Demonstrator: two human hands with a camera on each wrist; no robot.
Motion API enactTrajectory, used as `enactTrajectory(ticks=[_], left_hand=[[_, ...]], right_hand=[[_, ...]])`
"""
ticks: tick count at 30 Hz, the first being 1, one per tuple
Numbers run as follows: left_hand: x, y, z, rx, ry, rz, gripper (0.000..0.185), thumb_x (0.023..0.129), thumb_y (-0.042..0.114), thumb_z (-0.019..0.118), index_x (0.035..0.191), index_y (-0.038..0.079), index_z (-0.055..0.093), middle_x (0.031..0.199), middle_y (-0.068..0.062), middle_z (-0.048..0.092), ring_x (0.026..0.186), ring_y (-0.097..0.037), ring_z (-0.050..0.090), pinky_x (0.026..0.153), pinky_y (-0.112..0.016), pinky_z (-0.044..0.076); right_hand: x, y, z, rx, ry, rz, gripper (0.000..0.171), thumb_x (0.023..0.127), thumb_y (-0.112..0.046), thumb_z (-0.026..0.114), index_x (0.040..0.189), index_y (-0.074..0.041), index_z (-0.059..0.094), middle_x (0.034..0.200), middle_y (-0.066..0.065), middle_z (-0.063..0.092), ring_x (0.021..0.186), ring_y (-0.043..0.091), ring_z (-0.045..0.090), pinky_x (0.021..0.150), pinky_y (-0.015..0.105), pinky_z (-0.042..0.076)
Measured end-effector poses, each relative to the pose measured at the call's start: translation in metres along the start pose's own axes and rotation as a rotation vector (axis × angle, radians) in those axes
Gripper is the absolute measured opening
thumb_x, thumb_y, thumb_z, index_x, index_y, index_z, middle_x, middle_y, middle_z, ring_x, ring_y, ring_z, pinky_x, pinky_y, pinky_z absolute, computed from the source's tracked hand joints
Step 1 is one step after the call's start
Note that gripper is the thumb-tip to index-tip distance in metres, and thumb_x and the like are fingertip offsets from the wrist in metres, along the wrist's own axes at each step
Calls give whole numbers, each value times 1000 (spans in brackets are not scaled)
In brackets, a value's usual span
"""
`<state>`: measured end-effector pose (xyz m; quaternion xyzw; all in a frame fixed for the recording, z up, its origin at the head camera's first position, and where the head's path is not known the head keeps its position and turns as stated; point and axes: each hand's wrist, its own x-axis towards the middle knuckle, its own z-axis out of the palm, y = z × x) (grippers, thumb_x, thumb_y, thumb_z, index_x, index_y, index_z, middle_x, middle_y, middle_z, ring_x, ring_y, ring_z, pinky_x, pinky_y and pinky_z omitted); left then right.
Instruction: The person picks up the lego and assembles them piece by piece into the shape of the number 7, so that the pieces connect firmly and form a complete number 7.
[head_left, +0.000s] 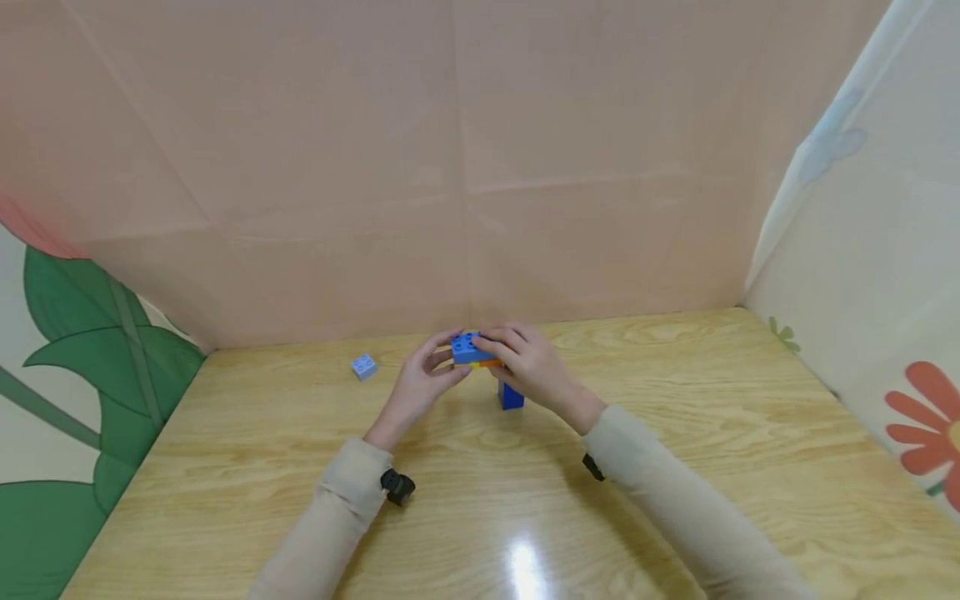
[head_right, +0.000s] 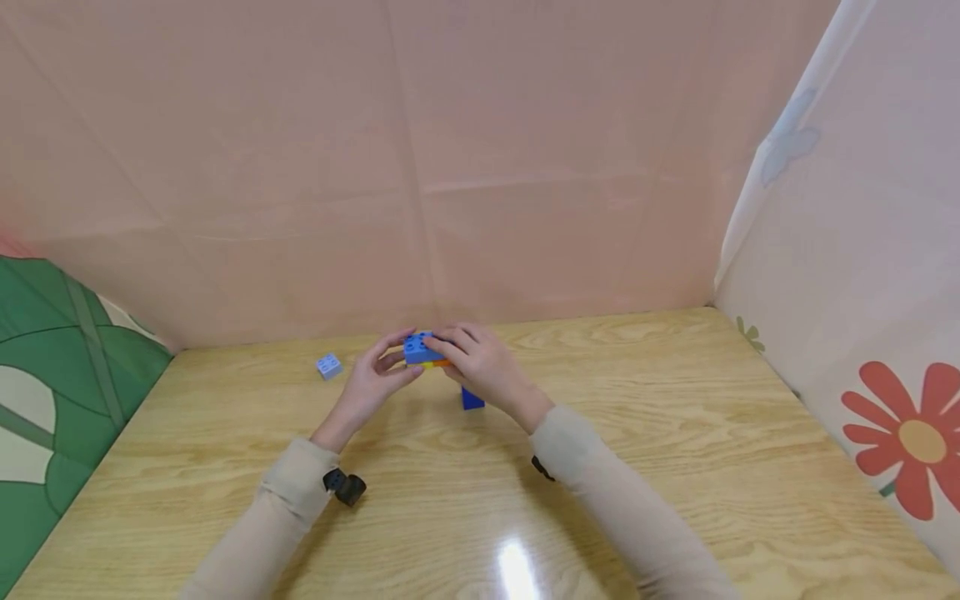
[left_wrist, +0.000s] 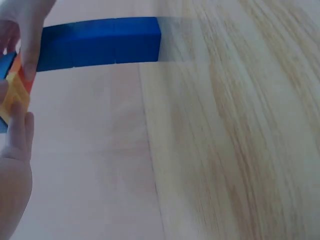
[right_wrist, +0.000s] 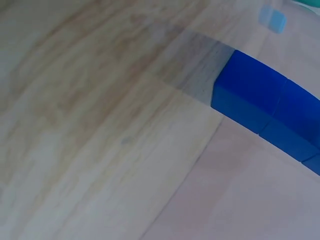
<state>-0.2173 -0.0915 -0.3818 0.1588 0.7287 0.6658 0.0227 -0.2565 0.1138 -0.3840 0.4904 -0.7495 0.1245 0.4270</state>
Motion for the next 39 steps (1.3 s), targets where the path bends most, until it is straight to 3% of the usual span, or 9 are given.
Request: enactTrajectory(ticks=[5, 7, 15, 20, 24, 27, 31, 36, 39], left_hand=[[-2, -1, 8, 137, 74, 80, 53, 87, -2, 65, 136, 9, 51, 138, -15, 44, 127, -35, 51, 99, -40, 51], [-3, -3, 10, 245, 95, 159, 51, 86, -3, 66, 134, 7, 52, 134, -18, 45, 123, -36, 54, 95, -39, 53], [-3, -7, 13, 815, 181, 596, 55, 77, -7, 74, 127, 1, 54, 126, -24, 49, 99, -31, 67, 79, -26, 59], [-3, -9, 9, 1062, 229, 741, 53, 77, 4, 77, 125, 3, 56, 124, -17, 54, 85, -22, 71, 66, -21, 58], [-1, -11, 7, 1234, 280, 855, 49, 78, 12, 78, 122, 2, 58, 120, -14, 59, 83, -20, 71, 65, -20, 58], [0, -14, 6, 1303, 302, 921, 52, 76, 14, 79, 122, 4, 57, 119, -14, 61, 85, -20, 71, 65, -21, 58], [2, -15, 6, 1325, 314, 978, 58, 73, 14, 81, 124, 7, 56, 119, -14, 61, 87, -21, 71, 64, -22, 57], [5, -16, 6, 1370, 363, 1057, 56, 69, 16, 83, 120, 8, 61, 116, -11, 64, 105, -25, 66, 88, -29, 56], [6, -15, 6, 1403, 369, 1092, 54, 69, 18, 83, 117, 6, 64, 113, -8, 65, 108, -24, 63, 95, -30, 53]], right_hand=[[0, -3, 3, -29, 46, 5, 55, 62, -9, 88, 112, -4, 66, 105, 11, 66, 91, 25, 62, 78, 34, 56], [0, -5, 4, -40, 62, 6, 56, 61, -8, 88, 111, -3, 65, 105, 12, 67, 91, 26, 62, 77, 33, 56], [-6, -8, 9, -85, 95, 12, 64, 56, -6, 91, 110, 2, 57, 109, 14, 64, 96, 26, 60, 82, 33, 55], [-8, -8, 10, -65, 105, 10, 62, 57, -5, 89, 110, 3, 57, 109, 15, 63, 97, 27, 60, 83, 34, 54], [-7, -8, 10, -47, 114, 1, 60, 58, -3, 88, 110, 3, 58, 109, 16, 64, 99, 27, 60, 85, 34, 54], [-7, -9, 10, -48, 120, -4, 57, 59, -2, 87, 108, 4, 59, 108, 16, 64, 99, 28, 61, 84, 33, 54], [-6, -9, 10, -52, 126, 1, 59, 57, -1, 88, 107, 5, 57, 107, 17, 63, 96, 27, 61, 81, 32, 55], [-6, -9, 9, -21, 141, 18, 64, 54, 1, 89, 107, 6, 54, 107, 18, 61, 92, 28, 61, 78, 32, 55], [-6, -9, 9, -37, 144, 14, 62, 54, 0, 89, 105, 7, 55, 106, 18, 62, 92, 28, 61, 79, 31, 56]])
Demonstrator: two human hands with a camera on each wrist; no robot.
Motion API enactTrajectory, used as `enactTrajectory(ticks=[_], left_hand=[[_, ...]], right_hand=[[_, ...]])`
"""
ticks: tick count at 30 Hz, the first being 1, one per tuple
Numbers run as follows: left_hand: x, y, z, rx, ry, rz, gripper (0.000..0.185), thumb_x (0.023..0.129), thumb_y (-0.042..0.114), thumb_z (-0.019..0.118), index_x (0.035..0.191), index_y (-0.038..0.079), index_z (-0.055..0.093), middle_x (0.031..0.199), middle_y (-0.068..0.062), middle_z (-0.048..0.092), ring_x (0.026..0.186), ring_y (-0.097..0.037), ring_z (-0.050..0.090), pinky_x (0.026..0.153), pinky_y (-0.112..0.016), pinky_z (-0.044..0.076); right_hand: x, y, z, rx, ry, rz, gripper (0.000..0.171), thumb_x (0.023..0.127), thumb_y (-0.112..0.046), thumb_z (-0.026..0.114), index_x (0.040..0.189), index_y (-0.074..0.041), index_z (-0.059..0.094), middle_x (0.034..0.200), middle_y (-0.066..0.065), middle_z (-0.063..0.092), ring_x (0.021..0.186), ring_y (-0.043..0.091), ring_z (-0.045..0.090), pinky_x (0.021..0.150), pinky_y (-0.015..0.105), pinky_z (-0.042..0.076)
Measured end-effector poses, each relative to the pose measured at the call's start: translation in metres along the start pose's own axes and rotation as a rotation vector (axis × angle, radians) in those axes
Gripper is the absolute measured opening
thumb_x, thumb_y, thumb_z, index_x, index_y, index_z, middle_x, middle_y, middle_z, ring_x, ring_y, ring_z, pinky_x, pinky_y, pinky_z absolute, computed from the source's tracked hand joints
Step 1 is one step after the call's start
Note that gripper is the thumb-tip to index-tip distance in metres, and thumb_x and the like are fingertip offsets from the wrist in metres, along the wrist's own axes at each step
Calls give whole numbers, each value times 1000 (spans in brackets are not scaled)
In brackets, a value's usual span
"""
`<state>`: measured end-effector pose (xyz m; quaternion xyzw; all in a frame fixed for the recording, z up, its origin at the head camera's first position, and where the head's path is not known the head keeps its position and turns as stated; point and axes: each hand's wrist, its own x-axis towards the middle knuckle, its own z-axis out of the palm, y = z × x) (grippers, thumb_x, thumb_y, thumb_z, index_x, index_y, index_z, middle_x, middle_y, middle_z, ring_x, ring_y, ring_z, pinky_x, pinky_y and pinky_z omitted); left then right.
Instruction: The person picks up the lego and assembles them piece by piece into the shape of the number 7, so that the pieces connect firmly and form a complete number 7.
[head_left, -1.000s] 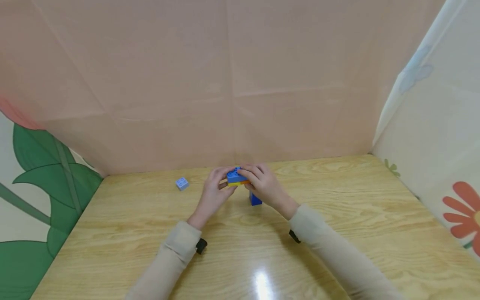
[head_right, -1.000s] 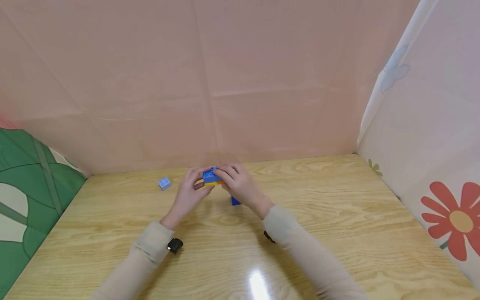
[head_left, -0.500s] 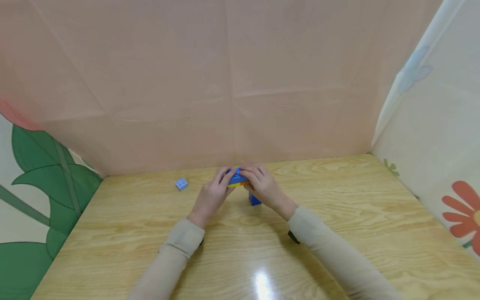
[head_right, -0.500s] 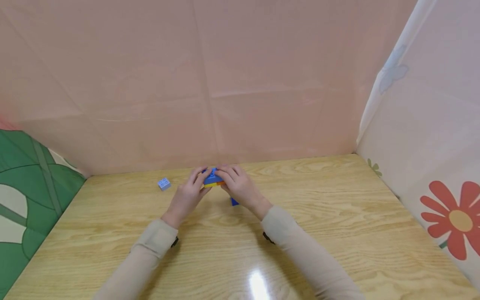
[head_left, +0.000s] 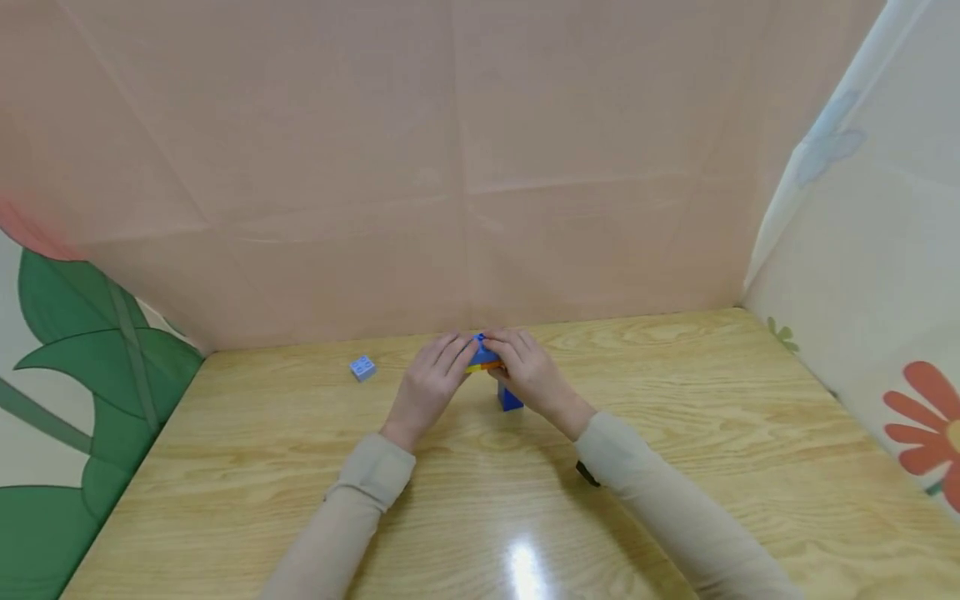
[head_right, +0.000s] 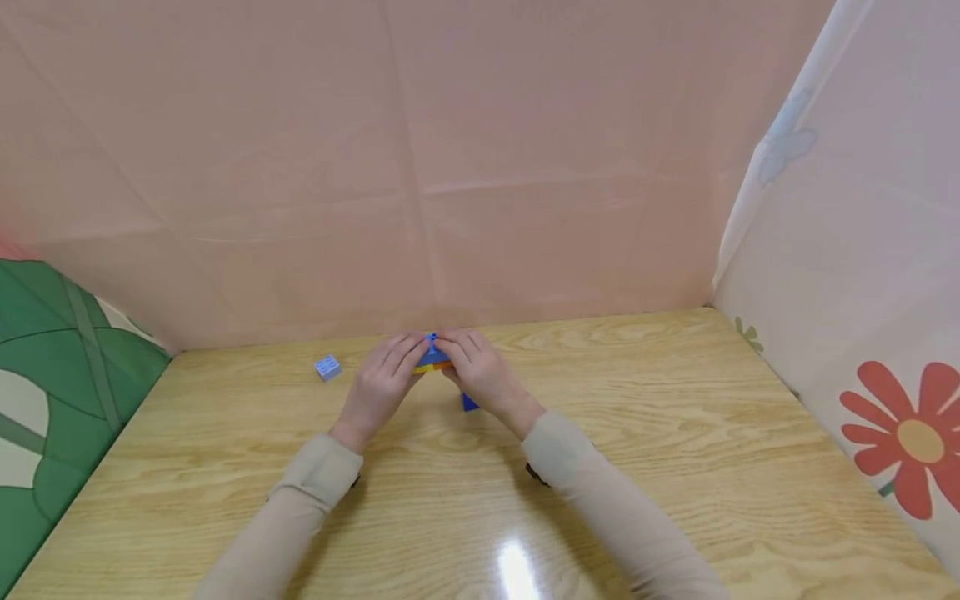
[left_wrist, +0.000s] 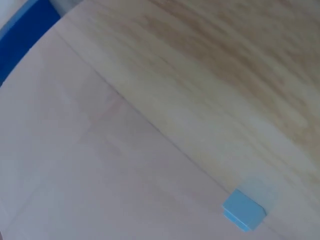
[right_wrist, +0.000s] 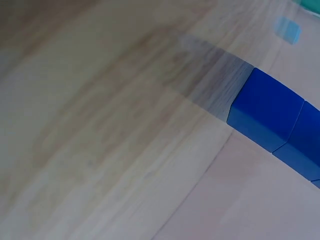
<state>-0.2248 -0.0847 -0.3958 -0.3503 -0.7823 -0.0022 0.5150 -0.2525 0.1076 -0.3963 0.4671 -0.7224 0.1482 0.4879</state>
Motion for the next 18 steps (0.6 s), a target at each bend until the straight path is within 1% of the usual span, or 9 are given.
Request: enactTrajectory(ticks=[4, 8, 11, 13, 16, 18], left_hand=[[2, -1, 0, -2, 15, 39, 47, 71, 18, 80, 114, 5, 66, 109, -8, 68, 104, -22, 64, 94, -30, 53], [2, -5, 2, -14, 59, 82, 38, 76, 19, 75, 110, 5, 68, 105, -7, 70, 101, -21, 64, 90, -29, 54], [3, -8, 4, -16, 90, 111, 29, 83, 20, 68, 107, 4, 69, 103, -7, 70, 99, -21, 65, 87, -29, 55], [3, -10, 4, -14, 107, 126, 23, 91, 19, 60, 106, 5, 70, 101, -7, 71, 97, -21, 65, 85, -28, 55], [3, -11, 6, -16, 127, 141, 28, 99, 18, 47, 104, 5, 71, 99, -6, 72, 95, -20, 66, 83, -28, 56], [2, -12, 6, -22, 132, 143, 31, 101, 18, 44, 103, 5, 71, 99, -6, 72, 94, -20, 66, 83, -28, 56]], right_hand=[[1, 0, 1, -30, 8, -23, 61, 52, -1, 91, 103, 7, 57, 103, 17, 62, 92, 26, 63, 79, 30, 56], [2, 0, 2, -44, 20, -42, 60, 51, -2, 91, 100, 7, 58, 99, 17, 64, 91, 26, 65, 78, 29, 56], [3, 1, 1, -53, 28, -50, 57, 52, -4, 91, 98, 6, 59, 97, 16, 65, 90, 25, 66, 78, 29, 57], [4, 1, 0, -63, 33, -56, 56, 52, -5, 91, 98, 6, 60, 96, 15, 66, 90, 24, 66, 78, 28, 56], [5, 0, 1, -73, 43, -66, 54, 53, -7, 90, 97, 5, 61, 94, 13, 66, 89, 24, 66, 77, 27, 56], [5, 0, 1, -69, 51, -67, 54, 53, -7, 90, 96, 5, 61, 93, 13, 67, 88, 24, 67, 78, 27, 56]])
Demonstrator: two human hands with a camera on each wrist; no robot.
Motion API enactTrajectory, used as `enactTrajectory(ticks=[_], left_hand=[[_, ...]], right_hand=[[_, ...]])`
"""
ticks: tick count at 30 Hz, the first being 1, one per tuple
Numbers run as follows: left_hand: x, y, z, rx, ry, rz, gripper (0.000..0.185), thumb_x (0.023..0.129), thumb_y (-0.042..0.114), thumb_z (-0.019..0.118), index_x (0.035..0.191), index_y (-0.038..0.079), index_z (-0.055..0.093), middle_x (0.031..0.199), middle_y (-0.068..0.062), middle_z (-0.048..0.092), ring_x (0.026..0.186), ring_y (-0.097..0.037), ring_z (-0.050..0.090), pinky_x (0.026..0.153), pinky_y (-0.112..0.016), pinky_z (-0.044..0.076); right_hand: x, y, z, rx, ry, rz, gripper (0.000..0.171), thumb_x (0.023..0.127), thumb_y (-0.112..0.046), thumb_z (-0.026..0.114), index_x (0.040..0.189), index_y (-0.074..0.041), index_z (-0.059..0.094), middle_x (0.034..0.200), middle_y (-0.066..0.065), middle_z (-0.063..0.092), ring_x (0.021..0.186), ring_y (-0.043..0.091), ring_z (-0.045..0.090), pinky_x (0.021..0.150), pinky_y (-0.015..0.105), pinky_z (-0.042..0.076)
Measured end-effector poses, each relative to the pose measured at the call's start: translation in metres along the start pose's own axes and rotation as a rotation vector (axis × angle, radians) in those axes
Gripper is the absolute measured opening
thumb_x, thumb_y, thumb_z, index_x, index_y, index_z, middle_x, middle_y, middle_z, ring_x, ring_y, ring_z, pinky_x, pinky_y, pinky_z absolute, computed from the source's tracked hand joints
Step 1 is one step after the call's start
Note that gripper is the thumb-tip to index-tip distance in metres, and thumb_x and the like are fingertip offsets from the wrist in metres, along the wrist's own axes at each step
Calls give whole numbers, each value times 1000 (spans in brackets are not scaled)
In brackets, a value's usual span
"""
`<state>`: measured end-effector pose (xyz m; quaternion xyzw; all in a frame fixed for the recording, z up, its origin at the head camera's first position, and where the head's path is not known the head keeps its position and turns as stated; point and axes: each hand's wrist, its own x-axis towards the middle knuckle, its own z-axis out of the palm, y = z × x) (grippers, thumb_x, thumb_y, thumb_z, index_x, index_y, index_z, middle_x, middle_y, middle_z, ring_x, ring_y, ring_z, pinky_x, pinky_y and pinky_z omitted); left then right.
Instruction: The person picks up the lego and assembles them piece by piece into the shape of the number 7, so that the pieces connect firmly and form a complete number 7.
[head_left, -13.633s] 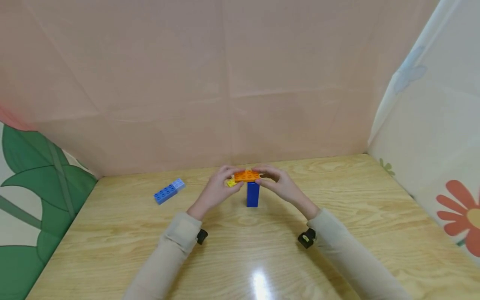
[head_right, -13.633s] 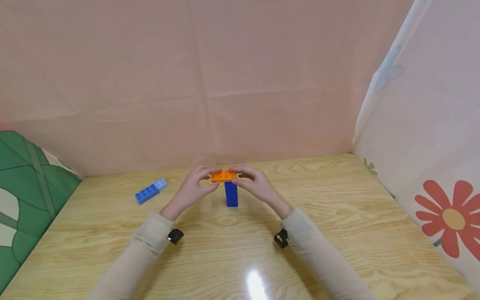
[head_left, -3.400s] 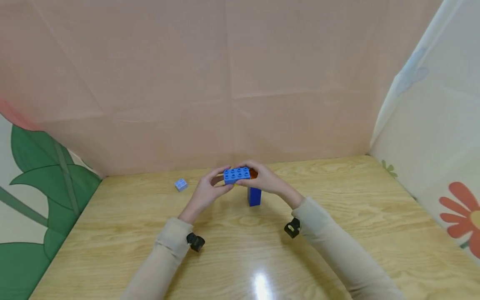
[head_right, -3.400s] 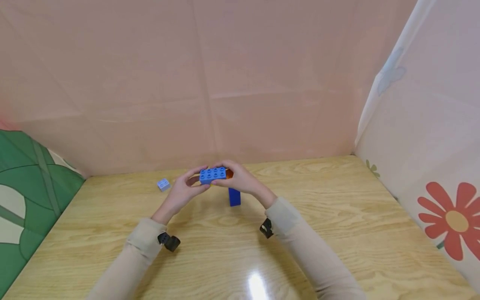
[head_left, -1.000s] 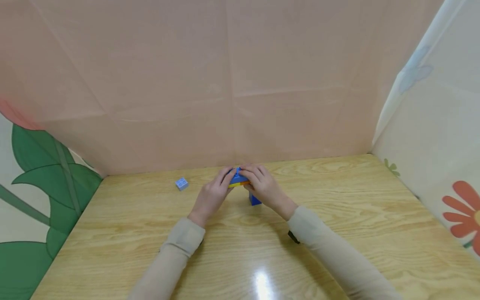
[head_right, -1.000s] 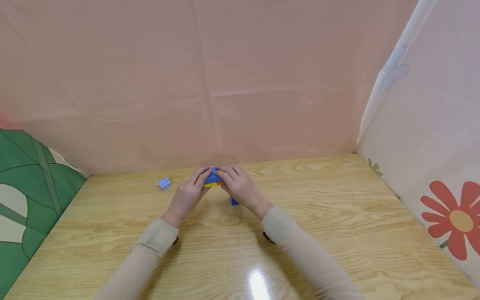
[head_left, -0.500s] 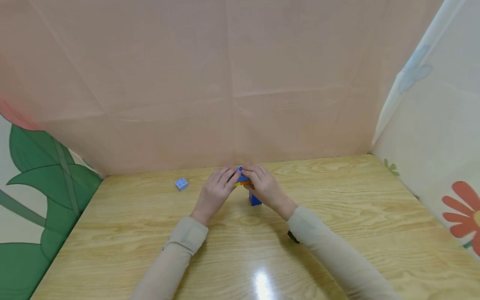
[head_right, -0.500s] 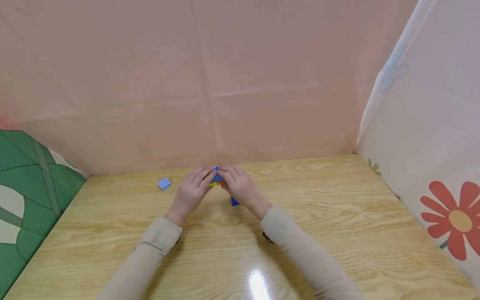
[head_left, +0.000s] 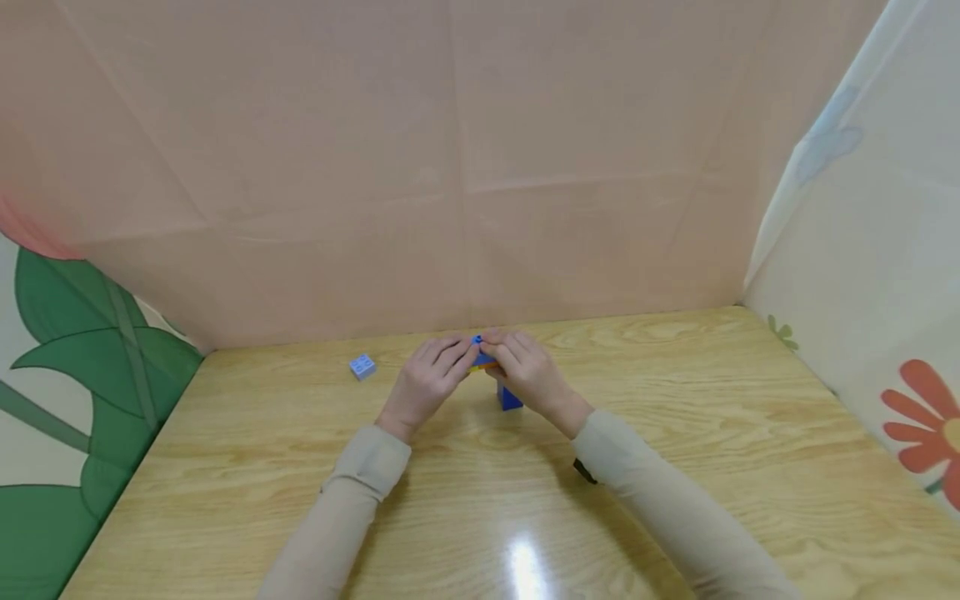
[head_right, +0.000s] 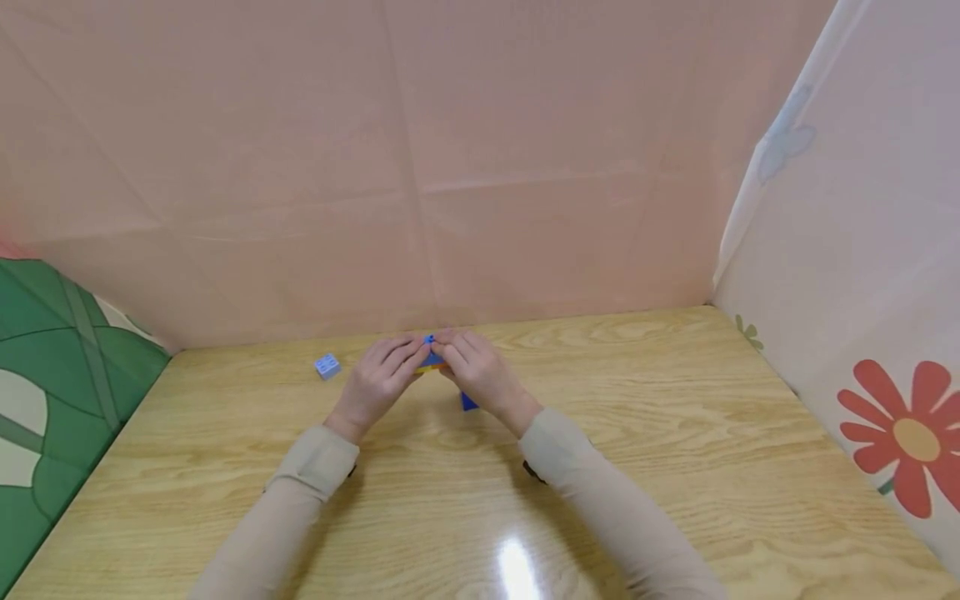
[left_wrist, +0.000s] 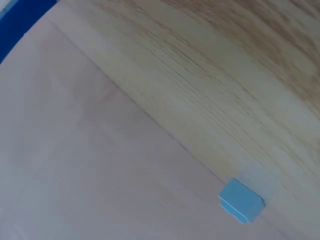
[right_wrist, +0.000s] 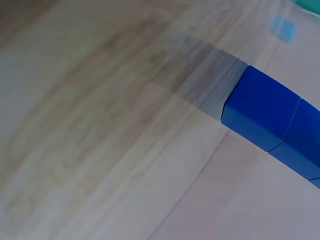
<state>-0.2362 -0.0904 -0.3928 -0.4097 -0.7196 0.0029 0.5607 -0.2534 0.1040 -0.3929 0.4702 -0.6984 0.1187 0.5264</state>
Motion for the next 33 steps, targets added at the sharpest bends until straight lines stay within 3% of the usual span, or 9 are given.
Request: enactTrajectory(ticks=[4, 8, 10, 12, 14, 18, 20, 25, 33], left_hand=[[-1, -1, -1, -3, -16, -11, 20, 92, 18, 60, 104, 4, 70, 100, -7, 72, 95, -20, 67, 84, -28, 56], [-5, -2, -2, -5, -85, -49, 39, 72, 22, 80, 105, 5, 66, 104, -6, 70, 97, -19, 66, 86, -28, 56], [-6, -4, -4, -19, -132, -80, 46, 67, 21, 84, 107, 8, 65, 107, -6, 68, 98, -20, 64, 87, -29, 55], [-7, -6, -7, -35, -174, -110, 48, 66, 20, 86, 108, 10, 63, 111, -7, 66, 100, -21, 63, 88, -31, 54], [-8, -8, -10, -46, -203, -129, 49, 66, 19, 86, 108, 12, 62, 113, -7, 65, 101, -22, 62, 90, -33, 54], [-11, -12, -13, -71, -230, -149, 50, 67, 17, 86, 109, 12, 60, 116, -7, 65, 103, -23, 61, 90, -34, 53], [-11, -13, -15, -85, -249, -158, 53, 68, 17, 86, 113, 13, 59, 117, -6, 63, 104, -23, 60, 91, -33, 53], [-10, -13, -18, -97, -302, -154, 60, 74, 8, 80, 128, 22, 57, 116, -8, 61, 105, -24, 60, 92, -34, 54], [-8, -10, -21, -132, -347, -159, 64, 75, 2, 78, 130, 25, 57, 117, -11, 58, 104, -26, 61, 94, -36, 54]], right_hand=[[-1, 0, 1, 39, -17, 14, 51, 55, -5, 89, 98, 4, 63, 94, 13, 68, 90, 24, 67, 80, 28, 57], [-4, 1, 0, 118, -96, 58, 51, 62, -5, 87, 106, 2, 62, 104, 14, 67, 98, 26, 66, 87, 32, 56], [-5, 2, -3, 182, -159, 122, 55, 66, -7, 86, 114, 2, 59, 112, 17, 63, 104, 29, 63, 90, 36, 55], [-7, 3, -8, 293, -238, 252, 61, 71, -9, 83, 122, 3, 54, 120, 21, 58, 108, 32, 60, 90, 40, 55], [-8, 4, -12, 458, -323, 445, 62, 76, -10, 80, 128, 3, 49, 125, 23, 54, 112, 34, 57, 93, 46, 53], [-10, 8, -20, 782, -432, 862, 51, 86, -10, 70, 131, 1, 48, 127, 22, 55, 114, 35, 56, 99, 55, 46], [-10, 11, -22, 889, -461, 977, 45, 89, -9, 66, 130, 1, 51, 126, 21, 57, 115, 36, 56, 102, 56, 43], [-10, 15, -23, 1009, -478, 1050, 45, 91, -9, 64, 132, 2, 50, 125, 23, 58, 115, 37, 56, 103, 57, 42], [-13, 16, -22, 1016, -493, 1077, 42, 90, -8, 64, 128, 4, 52, 123, 24, 60, 115, 37, 57, 102, 55, 44]])
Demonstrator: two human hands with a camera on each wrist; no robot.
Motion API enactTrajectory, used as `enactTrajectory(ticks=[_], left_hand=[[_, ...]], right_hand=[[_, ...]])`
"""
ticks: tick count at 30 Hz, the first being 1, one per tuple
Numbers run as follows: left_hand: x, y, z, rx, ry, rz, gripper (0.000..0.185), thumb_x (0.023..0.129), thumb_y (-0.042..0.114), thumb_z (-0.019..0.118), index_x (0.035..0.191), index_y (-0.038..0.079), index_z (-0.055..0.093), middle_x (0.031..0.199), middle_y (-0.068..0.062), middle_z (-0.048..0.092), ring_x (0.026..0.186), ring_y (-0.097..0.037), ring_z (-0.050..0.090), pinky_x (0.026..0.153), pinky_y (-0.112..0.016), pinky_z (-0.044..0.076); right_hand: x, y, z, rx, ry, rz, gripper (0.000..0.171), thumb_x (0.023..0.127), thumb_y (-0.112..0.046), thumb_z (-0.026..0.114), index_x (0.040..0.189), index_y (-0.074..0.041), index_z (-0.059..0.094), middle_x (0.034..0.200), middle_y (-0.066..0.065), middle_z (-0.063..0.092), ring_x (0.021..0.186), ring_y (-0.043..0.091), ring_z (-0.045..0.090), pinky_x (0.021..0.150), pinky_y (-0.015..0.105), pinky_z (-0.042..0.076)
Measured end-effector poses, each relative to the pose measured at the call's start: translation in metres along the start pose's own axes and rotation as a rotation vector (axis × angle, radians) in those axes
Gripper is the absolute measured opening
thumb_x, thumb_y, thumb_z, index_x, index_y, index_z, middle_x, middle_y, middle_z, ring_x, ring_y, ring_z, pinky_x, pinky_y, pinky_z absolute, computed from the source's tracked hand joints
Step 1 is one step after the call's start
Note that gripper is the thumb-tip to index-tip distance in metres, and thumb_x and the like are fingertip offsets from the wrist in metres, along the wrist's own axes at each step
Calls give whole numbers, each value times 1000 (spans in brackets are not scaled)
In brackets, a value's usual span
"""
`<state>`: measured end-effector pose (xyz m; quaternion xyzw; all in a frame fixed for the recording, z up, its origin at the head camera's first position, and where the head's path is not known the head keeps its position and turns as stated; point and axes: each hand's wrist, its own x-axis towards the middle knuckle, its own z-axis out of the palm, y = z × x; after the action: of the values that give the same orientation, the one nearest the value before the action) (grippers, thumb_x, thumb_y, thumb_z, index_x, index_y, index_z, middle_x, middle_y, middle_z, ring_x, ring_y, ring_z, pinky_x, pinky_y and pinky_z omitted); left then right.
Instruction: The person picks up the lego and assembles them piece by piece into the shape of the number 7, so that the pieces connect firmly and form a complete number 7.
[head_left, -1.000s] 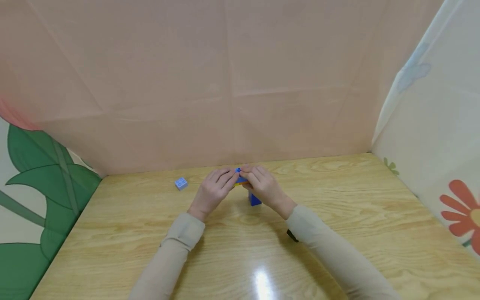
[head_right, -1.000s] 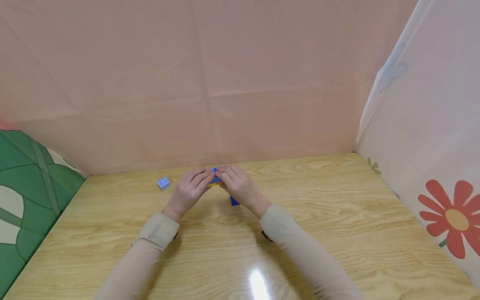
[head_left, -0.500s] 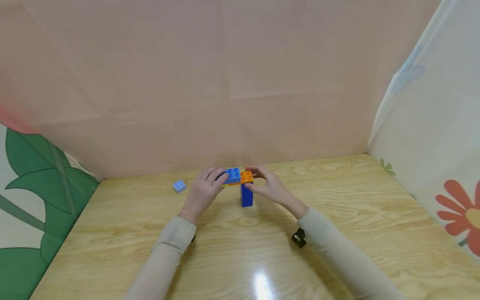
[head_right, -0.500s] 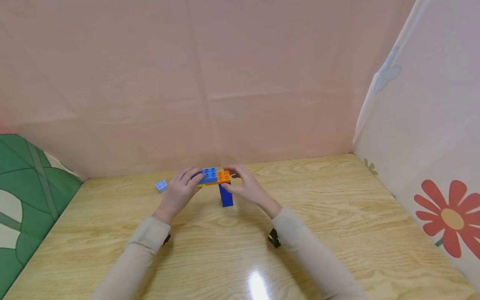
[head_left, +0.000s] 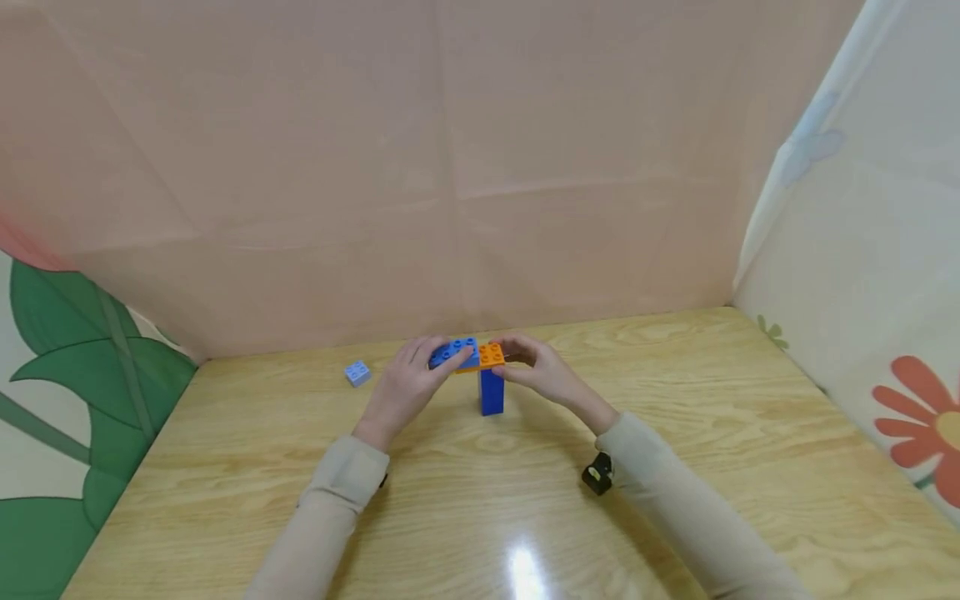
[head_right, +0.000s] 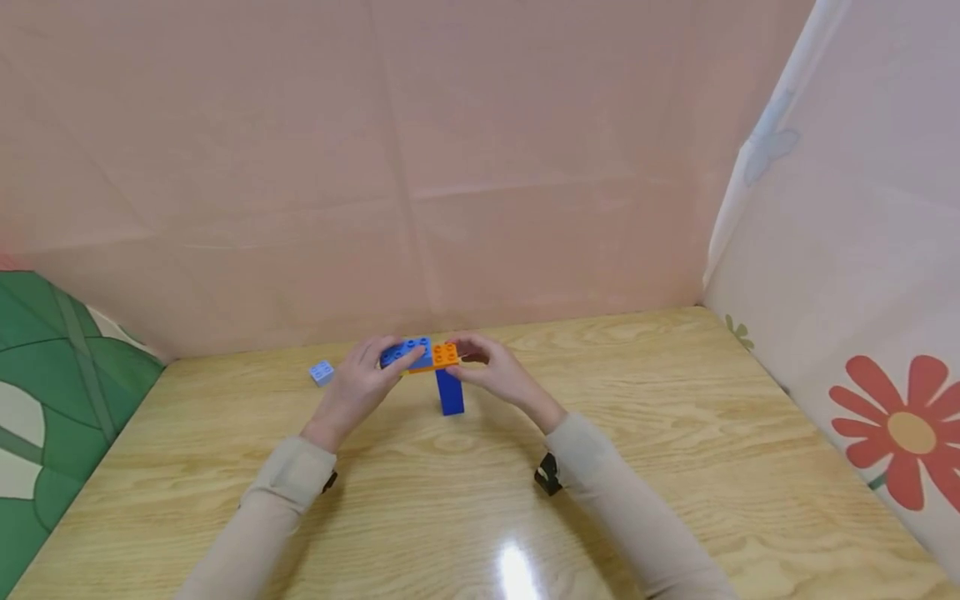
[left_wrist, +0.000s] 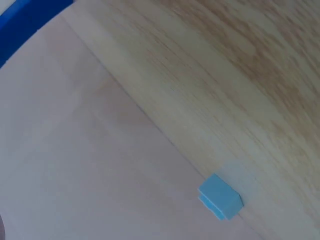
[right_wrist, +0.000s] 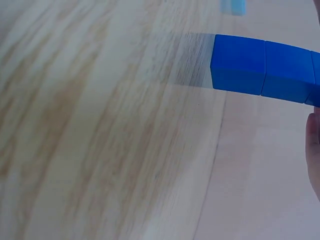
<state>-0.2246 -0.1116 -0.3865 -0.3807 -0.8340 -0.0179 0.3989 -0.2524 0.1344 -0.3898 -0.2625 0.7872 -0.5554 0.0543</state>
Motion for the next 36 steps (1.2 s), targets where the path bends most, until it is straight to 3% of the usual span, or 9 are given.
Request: enactTrajectory(ticks=[18, 24, 27, 29, 31, 34, 36], left_hand=[[1, 3, 2, -65, 24, -20, 57, 78, 2, 76, 128, 22, 58, 117, -12, 57, 105, -26, 60, 94, -38, 53], [1, 2, 0, -74, 8, -49, 53, 78, 22, 79, 128, 22, 60, 118, -11, 58, 106, -26, 60, 93, -39, 53], [-1, -3, -2, -110, 14, -84, 48, 86, 35, 70, 129, 18, 58, 119, -12, 57, 108, -28, 58, 94, -42, 52], [-4, -8, -6, -149, 43, -137, 46, 92, 37, 62, 129, 12, 56, 120, -14, 57, 109, -29, 58, 93, -42, 52], [-9, -14, -9, -167, 79, -236, 41, 96, 33, 55, 127, 6, 55, 118, -16, 58, 106, -31, 59, 83, -39, 56], [-15, -26, -13, -220, 104, -474, 36, 97, 22, 52, 125, 0, 55, 116, -19, 60, 93, -30, 62, 59, -28, 54], [-21, -35, -15, -268, 68, -663, 32, 97, 15, 51, 125, 0, 55, 118, -20, 59, 79, -30, 59, 48, -26, 46]], right_hand=[[0, -2, -1, -28, -5, -11, 42, 90, -8, 65, 128, 4, 52, 122, 24, 60, 113, 38, 57, 103, 59, 41], [0, -1, 0, -45, -6, -25, 42, 90, -8, 64, 128, 5, 51, 122, 24, 60, 112, 36, 57, 102, 58, 43], [0, -1, 1, -46, -2, -23, 41, 90, -7, 65, 127, 6, 52, 121, 25, 60, 111, 37, 58, 102, 56, 44], [0, -2, 1, -50, 2, -18, 41, 89, -6, 65, 126, 6, 52, 120, 25, 60, 110, 37, 58, 101, 54, 44], [1, -2, 1, -48, 5, -8, 42, 89, -6, 66, 126, 7, 52, 120, 25, 60, 110, 37, 58, 102, 54, 45], [1, -3, 2, -50, 7, 0, 42, 88, -6, 66, 126, 7, 52, 119, 25, 60, 110, 37, 58, 101, 54, 45], [2, -3, 2, -48, 5, 0, 42, 88, -6, 66, 127, 7, 52, 119, 25, 60, 110, 37, 58, 101, 54, 45]])
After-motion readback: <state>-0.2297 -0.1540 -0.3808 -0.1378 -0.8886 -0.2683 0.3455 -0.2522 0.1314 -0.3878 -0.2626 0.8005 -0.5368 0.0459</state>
